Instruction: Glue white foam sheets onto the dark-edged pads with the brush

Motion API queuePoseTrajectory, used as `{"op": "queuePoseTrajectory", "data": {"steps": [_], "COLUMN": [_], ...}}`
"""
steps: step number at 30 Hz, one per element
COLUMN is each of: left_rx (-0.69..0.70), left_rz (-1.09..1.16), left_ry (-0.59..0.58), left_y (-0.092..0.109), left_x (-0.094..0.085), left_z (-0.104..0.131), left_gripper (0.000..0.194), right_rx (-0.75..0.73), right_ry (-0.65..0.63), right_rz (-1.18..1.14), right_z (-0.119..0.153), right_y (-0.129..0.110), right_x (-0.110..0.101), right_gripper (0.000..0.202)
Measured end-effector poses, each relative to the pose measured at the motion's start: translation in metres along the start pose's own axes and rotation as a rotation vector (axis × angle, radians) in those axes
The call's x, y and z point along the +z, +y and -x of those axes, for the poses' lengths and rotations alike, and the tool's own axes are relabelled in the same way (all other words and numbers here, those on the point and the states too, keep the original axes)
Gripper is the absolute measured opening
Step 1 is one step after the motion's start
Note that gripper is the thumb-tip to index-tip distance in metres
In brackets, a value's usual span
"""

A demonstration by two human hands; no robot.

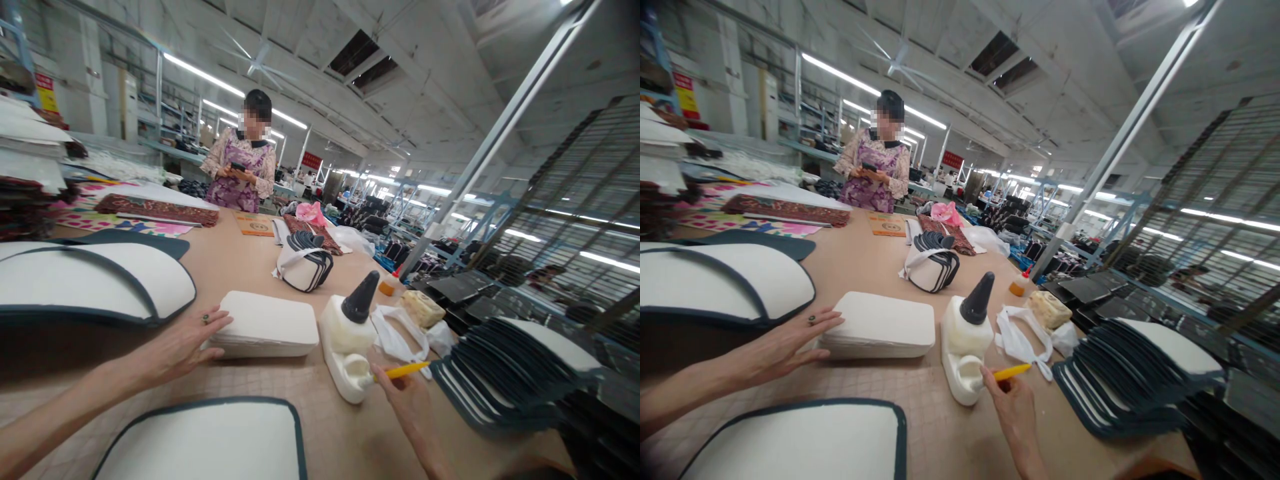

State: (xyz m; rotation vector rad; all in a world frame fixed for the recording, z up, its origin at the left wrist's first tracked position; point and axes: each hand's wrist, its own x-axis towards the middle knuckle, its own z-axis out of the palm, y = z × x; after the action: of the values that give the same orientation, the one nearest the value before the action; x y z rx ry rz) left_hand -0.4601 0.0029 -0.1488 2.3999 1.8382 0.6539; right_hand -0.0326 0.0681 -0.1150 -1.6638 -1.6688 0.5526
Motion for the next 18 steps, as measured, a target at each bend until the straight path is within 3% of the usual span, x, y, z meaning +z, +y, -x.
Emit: {"op": "queuePoseTrajectory", "data": {"steps": [10,15,18], "left_rx": [-0.007,-0.024,-0.032], "left_rz": [-0.03,-0.027,-0.041], "left_ry": [0.067,0.058,0.027], "left_y": [-0.001,-0.004,-0.003], "left_x": [-0.012,-0.013,-0.016], "left_z": [0.021,0.031,0.034], "left_gripper": [0.046,0.045,0.046], "right_rx": [0.011,0.02,0.005], "right_ry": [0.173,0.036,0.104], "right_rz": [0.069,-0.049,-0.008], "right_z": [0.019,0.016,0.019], "right_y": [-0.009,-0.007,-0.002], "right_x": [-0.019,-0.019,-0.022], "right_gripper": [0.045,0.04,0.037]}}
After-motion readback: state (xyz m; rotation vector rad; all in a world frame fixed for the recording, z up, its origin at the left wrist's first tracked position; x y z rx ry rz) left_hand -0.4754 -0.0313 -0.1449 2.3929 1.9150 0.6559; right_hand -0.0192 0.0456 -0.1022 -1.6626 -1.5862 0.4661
